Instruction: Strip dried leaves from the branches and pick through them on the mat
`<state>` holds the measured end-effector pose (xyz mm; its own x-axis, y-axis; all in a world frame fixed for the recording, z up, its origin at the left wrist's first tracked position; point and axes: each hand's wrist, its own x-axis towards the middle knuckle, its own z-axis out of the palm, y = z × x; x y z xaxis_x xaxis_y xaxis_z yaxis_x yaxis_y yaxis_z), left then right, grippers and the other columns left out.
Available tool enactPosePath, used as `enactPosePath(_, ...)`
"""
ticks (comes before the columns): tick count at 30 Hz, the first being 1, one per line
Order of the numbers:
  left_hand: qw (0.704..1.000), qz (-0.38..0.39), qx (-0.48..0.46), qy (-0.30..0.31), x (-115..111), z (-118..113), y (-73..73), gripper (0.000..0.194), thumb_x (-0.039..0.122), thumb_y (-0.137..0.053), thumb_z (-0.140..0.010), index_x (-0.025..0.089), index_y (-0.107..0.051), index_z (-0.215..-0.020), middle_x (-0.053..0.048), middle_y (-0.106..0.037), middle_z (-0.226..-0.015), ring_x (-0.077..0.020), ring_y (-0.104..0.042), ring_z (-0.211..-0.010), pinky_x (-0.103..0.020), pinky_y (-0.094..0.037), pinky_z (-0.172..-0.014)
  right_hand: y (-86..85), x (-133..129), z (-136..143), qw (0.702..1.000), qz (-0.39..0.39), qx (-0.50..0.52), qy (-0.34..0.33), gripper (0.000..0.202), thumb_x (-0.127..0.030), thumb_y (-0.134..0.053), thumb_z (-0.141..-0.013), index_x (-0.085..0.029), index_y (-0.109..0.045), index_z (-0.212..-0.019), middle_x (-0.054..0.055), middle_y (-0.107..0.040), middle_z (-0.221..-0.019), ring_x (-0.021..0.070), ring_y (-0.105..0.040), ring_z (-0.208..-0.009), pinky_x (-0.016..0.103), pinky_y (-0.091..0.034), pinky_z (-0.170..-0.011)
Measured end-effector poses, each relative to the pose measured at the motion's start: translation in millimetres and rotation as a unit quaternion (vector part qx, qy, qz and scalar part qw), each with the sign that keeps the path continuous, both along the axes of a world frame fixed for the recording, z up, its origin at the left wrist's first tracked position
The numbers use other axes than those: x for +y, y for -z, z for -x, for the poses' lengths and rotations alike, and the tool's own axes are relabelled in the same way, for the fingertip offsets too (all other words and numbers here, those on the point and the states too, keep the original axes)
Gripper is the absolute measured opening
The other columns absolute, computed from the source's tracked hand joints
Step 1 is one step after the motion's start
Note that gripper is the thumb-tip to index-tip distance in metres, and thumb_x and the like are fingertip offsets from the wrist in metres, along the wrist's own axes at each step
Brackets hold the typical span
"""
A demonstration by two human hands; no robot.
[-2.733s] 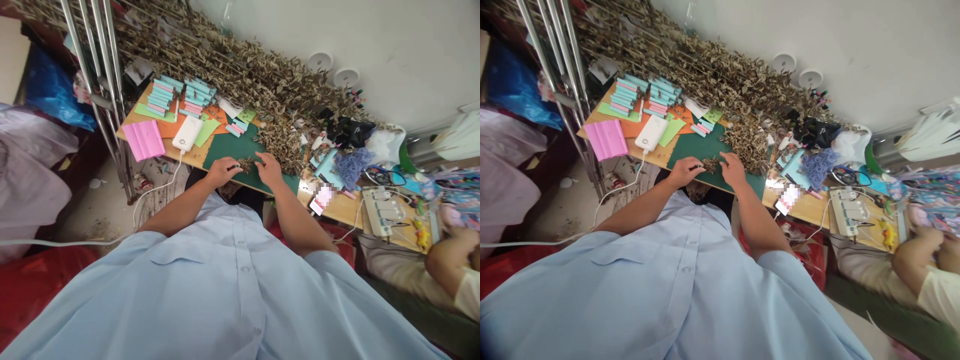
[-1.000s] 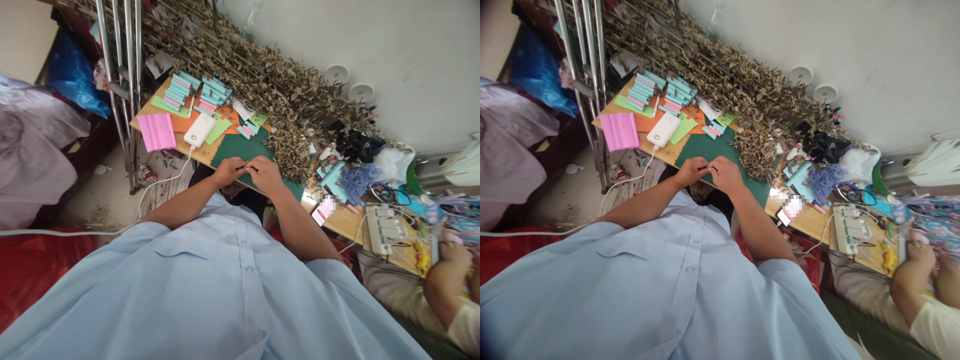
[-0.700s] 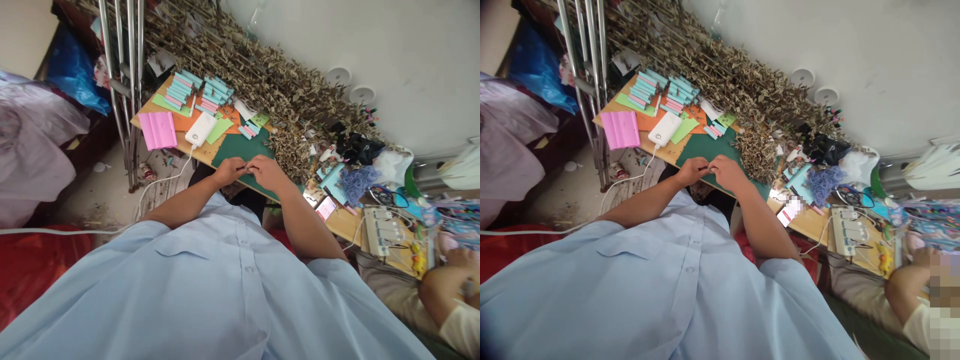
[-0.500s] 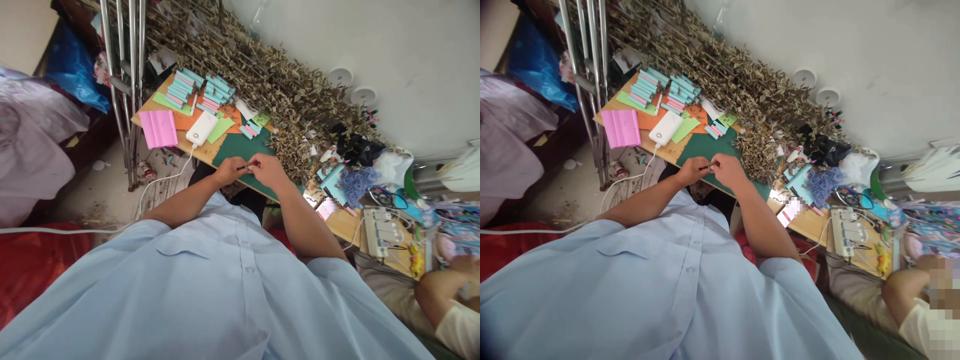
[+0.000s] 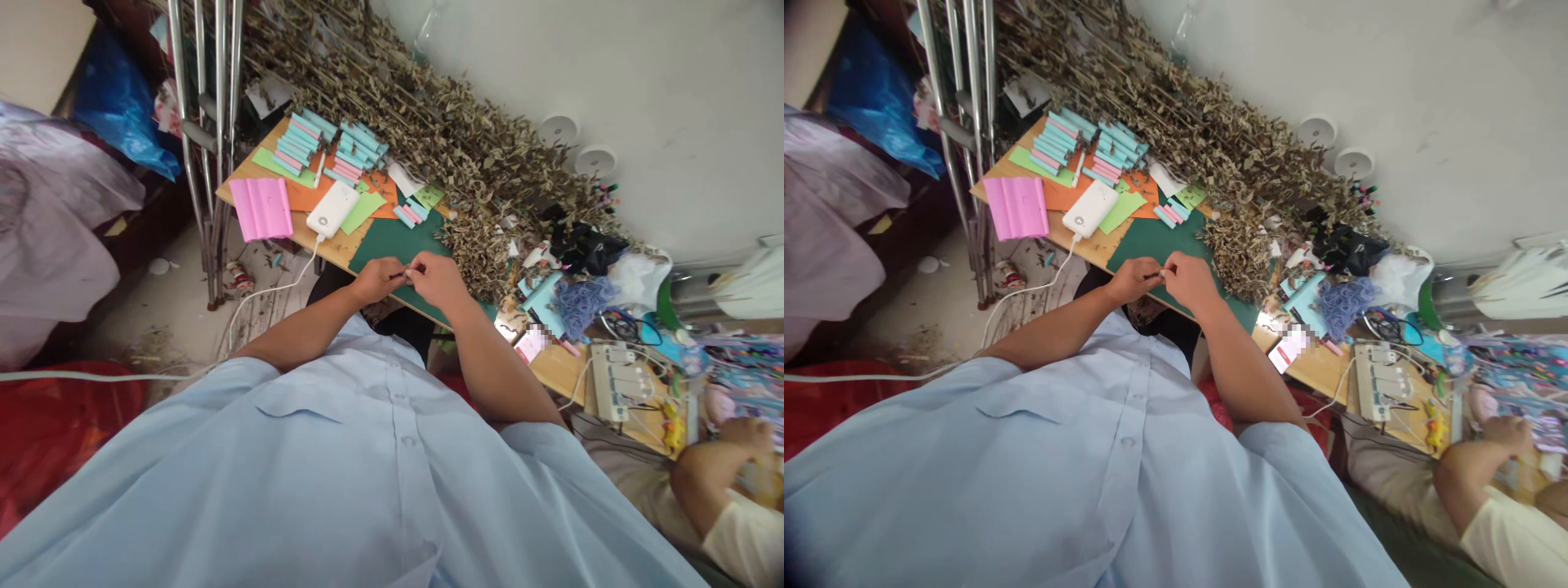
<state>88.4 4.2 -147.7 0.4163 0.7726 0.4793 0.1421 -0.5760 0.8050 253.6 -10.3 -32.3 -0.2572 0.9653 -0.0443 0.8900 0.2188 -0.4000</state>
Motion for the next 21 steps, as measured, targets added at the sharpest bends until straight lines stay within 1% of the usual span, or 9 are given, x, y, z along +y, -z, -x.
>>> enactPosePath(2,1.000,0.003,-0.004,0.001,0,0,0.4,0.032,0.044,-0.060,-0.101,0.018,-0.077,-0.092,-0.006,-0.071,-0.084,-0.0164,-0.066,-0.081,-0.027,-0.050,-0.077,-0.3,-4,-3,1.000,-0.007,0.024,-0.010,0.009,-0.026,-0.067,-0.087,-0.023,-0.073,-0.082,0.004,-0.074,-0.079,0.0222,-0.066,-0.077,0.035,-0.051,-0.079)
enactPosePath(5,1.000,0.011,-0.015,0.000,-1,-1,0.2,0.034,0.047,-0.060,-0.100,0.019,-0.078,-0.094,-0.006,-0.072,-0.085,-0.0170,-0.067,-0.082,-0.028,-0.051,-0.078,-0.2,-10,-9,0.997,-0.020,0.055,-0.055,0.013,-0.023,-0.062,-0.089,-0.023,-0.075,-0.086,0.006,-0.077,-0.092,0.0235,-0.069,-0.089,0.037,-0.053,-0.087)
enactPosePath(7,1.000,0.016,-0.015,0.001,-2,0,-0.9,0.035,0.048,-0.061,-0.100,0.019,-0.079,-0.096,-0.006,-0.072,-0.086,-0.0171,-0.067,-0.082,-0.028,-0.051,-0.077,0.9,-12,-12,0.995,-0.032,0.064,-0.067,0.016,-0.021,-0.059,-0.090,-0.023,-0.075,-0.089,0.007,-0.078,-0.096,0.0238,-0.070,-0.093,0.037,-0.053,-0.089)
enactPosePath(10,1.000,0.017,-0.014,0.005,-2,0,-2.4,0.036,0.049,-0.061,-0.100,0.019,-0.079,-0.096,-0.006,-0.072,-0.085,-0.0169,-0.067,-0.082,-0.028,-0.051,-0.077,3.7,-14,-14,0.996,-0.054,0.049,-0.050,0.016,-0.021,-0.057,-0.092,-0.023,-0.073,-0.092,0.006,-0.076,-0.092,0.0234,-0.069,-0.089,0.037,-0.053,-0.087)
enactPosePath(11,1.000,0.017,-0.014,0.006,-2,0,-2.6,0.036,0.049,-0.061,-0.100,0.019,-0.079,-0.095,-0.006,-0.072,-0.085,-0.0168,-0.067,-0.082,-0.028,-0.051,-0.078,4.7,-15,-14,0.996,-0.060,0.041,-0.054,0.017,-0.021,-0.056,-0.092,-0.022,-0.072,-0.092,0.007,-0.076,-0.092,0.0235,-0.068,-0.089,0.036,-0.053,-0.087)
enactPosePath(13,1.000,0.018,-0.017,0.005,-2,0,-2.5,0.036,0.048,-0.061,-0.100,0.018,-0.079,-0.094,-0.006,-0.072,-0.085,-0.0167,-0.067,-0.083,-0.028,-0.051,-0.078,6.0,-16,-15,0.993,-0.066,0.028,-0.090,0.020,-0.020,-0.052,-0.095,-0.022,-0.072,-0.092,0.009,-0.075,-0.094,0.0240,-0.068,-0.093,0.037,-0.053,-0.089)
enactPosePath(16,1.000,0.021,-0.021,0.002,-2,0,-1.6,0.034,0.046,-0.060,-0.100,0.018,-0.079,-0.095,-0.007,-0.072,-0.086,-0.0167,-0.067,-0.083,-0.028,-0.051,-0.078,6.4,-17,-17,0.987,-0.071,0.024,-0.144,0.027,-0.020,-0.046,-0.098,-0.021,-0.073,-0.096,0.011,-0.075,-0.103,0.0243,-0.068,-0.104,0.037,-0.053,-0.095)
enactPosePath(19,1.000,0.018,-0.015,0.000,-2,0,-1.1,0.032,0.043,-0.060,-0.101,0.018,-0.078,-0.094,-0.007,-0.071,-0.085,-0.0167,-0.066,-0.083,-0.027,-0.050,-0.078,4.6,-21,-19,0.986,-0.074,0.020,-0.151,0.028,-0.021,-0.048,-0.099,-0.021,-0.075,-0.103,0.012,-0.074,-0.112,0.0242,-0.068,-0.108,0.037,-0.054,-0.098)
enactPosePath(21,1.000,0.015,-0.012,-0.001,-2,0,-0.9,0.030,0.041,-0.060,-0.100,0.018,-0.078,-0.093,-0.006,-0.070,-0.083,-0.0164,-0.065,-0.082,-0.027,-0.050,-0.077,2.5,-23,-19,0.986,-0.074,0.011,-0.147,0.028,-0.021,-0.049,-0.099,-0.022,-0.076,-0.106,0.012,-0.074,-0.113,0.0243,-0.068,-0.108,0.037,-0.054,-0.097)
